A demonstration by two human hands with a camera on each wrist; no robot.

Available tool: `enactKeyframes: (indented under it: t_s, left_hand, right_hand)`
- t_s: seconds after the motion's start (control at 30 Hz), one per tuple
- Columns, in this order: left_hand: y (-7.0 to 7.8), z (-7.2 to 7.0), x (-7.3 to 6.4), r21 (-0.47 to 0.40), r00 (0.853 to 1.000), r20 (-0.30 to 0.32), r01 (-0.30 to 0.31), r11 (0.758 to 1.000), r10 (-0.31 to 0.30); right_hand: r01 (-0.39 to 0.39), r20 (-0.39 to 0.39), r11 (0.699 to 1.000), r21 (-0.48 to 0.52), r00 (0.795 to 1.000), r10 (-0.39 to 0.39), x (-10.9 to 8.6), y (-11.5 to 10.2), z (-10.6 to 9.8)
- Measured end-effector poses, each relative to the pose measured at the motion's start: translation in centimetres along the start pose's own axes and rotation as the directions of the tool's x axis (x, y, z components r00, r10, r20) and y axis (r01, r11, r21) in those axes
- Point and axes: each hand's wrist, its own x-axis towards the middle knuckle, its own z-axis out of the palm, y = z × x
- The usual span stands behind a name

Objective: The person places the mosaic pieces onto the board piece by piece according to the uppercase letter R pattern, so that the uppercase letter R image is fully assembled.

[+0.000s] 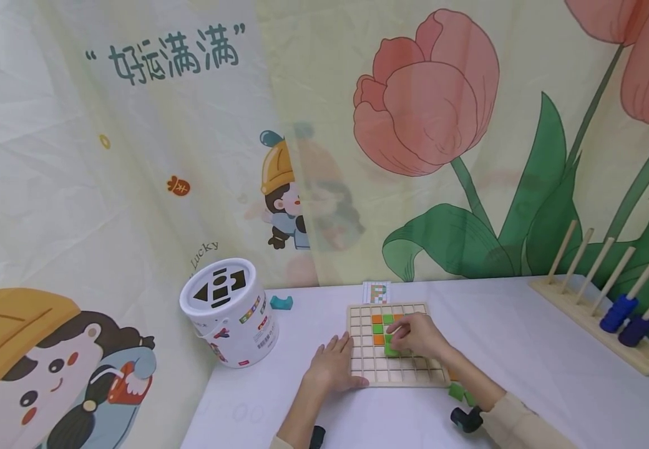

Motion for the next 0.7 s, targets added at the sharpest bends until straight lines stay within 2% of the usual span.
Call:
enactKeyframes:
  t_s: [0.13,0.37,0.7]
  left_hand:
    - [-0.2,0.1,0.0,0.002,1.0,0.002,0.003,1.0,-0.003]
    - [-0.3,0.2,-0.2,-0.007,1.0,0.007,0.001,1.0,-0.001]
    - [-0.2,0.2,-0.1,-0.012,1.0,-0.001,-0.005,1.0,0.005]
  right_hand:
    - [0.029,-0.003,1.0,0.012,1.0,-0.029,0.4,0.2,0.6]
    - [0.015,-0.01,0.997,-0.073,1.0,-0.016,0.6,-0.1,2.0]
    - [0.08,-0.034,0.986,-0.147,0.996,-0.086,1.1,-0.3,3.0]
